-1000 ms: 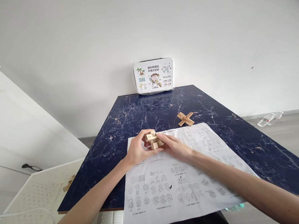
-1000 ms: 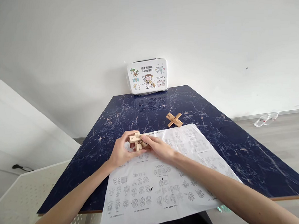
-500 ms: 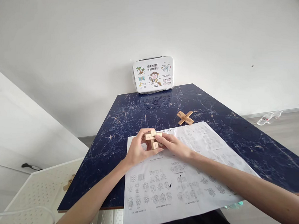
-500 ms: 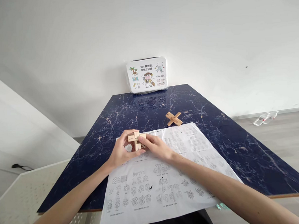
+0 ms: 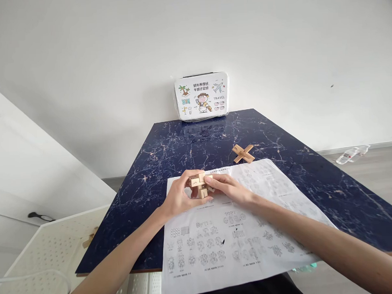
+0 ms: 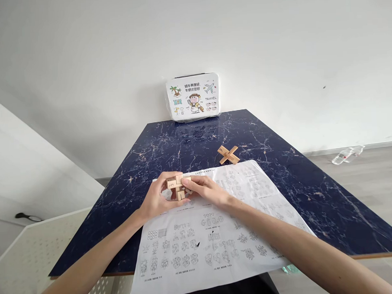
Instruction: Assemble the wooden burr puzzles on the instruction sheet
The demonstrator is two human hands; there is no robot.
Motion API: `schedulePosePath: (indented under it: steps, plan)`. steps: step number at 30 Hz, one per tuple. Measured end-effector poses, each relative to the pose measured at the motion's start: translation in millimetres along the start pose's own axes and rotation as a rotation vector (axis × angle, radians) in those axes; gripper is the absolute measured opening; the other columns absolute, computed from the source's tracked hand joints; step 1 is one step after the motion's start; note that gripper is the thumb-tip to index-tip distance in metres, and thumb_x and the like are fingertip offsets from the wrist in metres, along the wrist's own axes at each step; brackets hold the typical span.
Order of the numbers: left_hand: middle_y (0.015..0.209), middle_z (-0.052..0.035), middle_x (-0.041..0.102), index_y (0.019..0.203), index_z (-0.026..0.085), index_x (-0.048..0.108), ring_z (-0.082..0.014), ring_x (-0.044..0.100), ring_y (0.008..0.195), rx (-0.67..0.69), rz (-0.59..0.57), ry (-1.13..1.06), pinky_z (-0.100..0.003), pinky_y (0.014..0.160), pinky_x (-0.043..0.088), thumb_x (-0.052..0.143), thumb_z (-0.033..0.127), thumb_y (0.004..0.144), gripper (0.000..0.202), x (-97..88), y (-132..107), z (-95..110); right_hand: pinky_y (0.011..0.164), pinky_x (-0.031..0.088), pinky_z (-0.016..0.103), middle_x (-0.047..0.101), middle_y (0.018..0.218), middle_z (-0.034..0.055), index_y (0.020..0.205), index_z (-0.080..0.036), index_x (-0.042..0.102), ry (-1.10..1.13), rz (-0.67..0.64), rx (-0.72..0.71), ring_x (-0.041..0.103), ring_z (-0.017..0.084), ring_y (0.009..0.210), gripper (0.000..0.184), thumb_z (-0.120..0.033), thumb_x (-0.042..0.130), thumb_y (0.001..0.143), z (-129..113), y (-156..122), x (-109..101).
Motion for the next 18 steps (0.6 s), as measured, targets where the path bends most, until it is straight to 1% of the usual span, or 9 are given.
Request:
schedulePosePath:
  steps: [1,3,5,7,9,11,14,16,18]
  plan:
    - [0.11,-0.0051,0.072,0.131,0.025,0.055,-0.0208,0.073,0.088,0.005,-0.004,0.009,-0.031,0.073,0.061,0.09,0.037,0.077,0.065,0.1,-0.3,0.3,0.079,0.05,0.036,0.071,0.087,0.0049,0.091,-0.022,0.077,0.0,-0.004,0.01,0.062,0.02,0.079,0.045,-0.064,0.061,0.098,-0.4,-0.3,0.0]
    - [0.111,-0.0056,0.072,0.131,0.025,0.055,-0.0212,0.073,0.089,0.0,-0.009,0.014,-0.032,0.074,0.062,0.09,0.038,0.077,0.065,0.8,0.1,0.0,0.08,0.051,0.037,0.071,0.086,0.005,0.092,-0.023,0.077,0.033,-0.01,0.033,0.062,0.021,0.079,0.045,-0.065,0.063,0.096,0.0,-0.3,0.9]
    - [0.114,-0.0066,0.071,0.132,0.025,0.055,-0.0226,0.073,0.093,-0.024,0.0,-0.003,-0.033,0.076,0.062,0.09,0.039,0.077,0.066,1.4,2.0,-1.3,0.087,0.053,0.041,0.073,0.093,0.0062,0.099,-0.024,0.079,0.082,0.004,0.055,0.066,0.024,0.086,0.044,-0.065,0.063,0.096,1.8,0.4,1.3]
    - [0.116,-0.0072,0.07,0.131,0.025,0.054,-0.0236,0.073,0.098,-0.062,0.035,-0.034,-0.035,0.08,0.063,0.088,0.04,0.079,0.064,0.8,4.8,-3.6,0.093,0.053,0.043,0.075,0.1,0.0072,0.106,-0.024,0.079,0.147,0.024,0.068,0.069,0.026,0.094,0.046,-0.066,0.062,0.097,4.1,1.5,1.5]
    - [0.114,-0.0067,0.07,0.13,0.025,0.053,-0.0231,0.073,0.097,-0.096,0.075,-0.057,-0.035,0.08,0.062,0.087,0.041,0.08,0.062,-0.3,7.3,-6.2,0.097,0.053,0.044,0.076,0.104,0.0076,0.113,-0.024,0.078,0.233,0.031,0.062,0.07,0.027,0.101,0.048,-0.066,0.058,0.099,5.3,2.6,2.5]
    - [0.109,-0.0057,0.072,0.128,0.025,0.053,-0.0207,0.072,0.089,-0.118,0.099,-0.063,-0.032,0.073,0.061,0.087,0.043,0.08,0.061,-0.9,9.0,-8.8,0.101,0.053,0.043,0.076,0.107,0.0083,0.117,-0.023,0.077,0.32,0.032,0.044,0.07,0.027,0.108,0.05,-0.065,0.056,0.101,5.7,3.6,3.5]
    - [0.1,-0.0037,0.072,0.126,0.024,0.054,-0.0159,0.066,0.074,-0.13,0.108,-0.035,-0.026,0.06,0.053,0.089,0.045,0.078,0.063,-1.3,9.5,-11.4,0.105,0.053,0.042,0.077,0.109,0.0099,0.116,-0.021,0.077,0.413,0.07,0.039,0.069,0.027,0.113,0.052,-0.066,0.055,0.101,8.3,4.3,2.5]
    - [0.094,-0.0018,0.071,0.124,0.024,0.055,-0.0138,0.061,0.068,-0.118,0.116,0.01,-0.025,0.058,0.05,0.089,0.047,0.077,0.063,-2.1,9.2,-11.2,0.105,0.053,0.042,0.077,0.11,0.011,0.114,-0.02,0.077,0.467,0.094,0.066,0.068,0.028,0.116,0.055,-0.068,0.053,0.101,12.0,4.3,3.0]
    - [0.091,-0.0001,0.069,0.123,0.025,0.056,-0.0127,0.058,0.066,-0.099,0.125,0.065,-0.026,0.06,0.05,0.09,0.049,0.075,0.063,-2.9,8.9,-9.9,0.106,0.053,0.042,0.077,0.111,0.0121,0.114,-0.019,0.077,0.502,0.098,0.09,0.067,0.029,0.119,0.057,-0.069,0.052,0.101,14.0,3.8,5.1]
Point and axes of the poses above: each hand's wrist, its own y-axis towards the middle knuckle, its own x-axis out of the palm, z = x × y, the point moved 8 cm from there along y, towards the middle knuckle
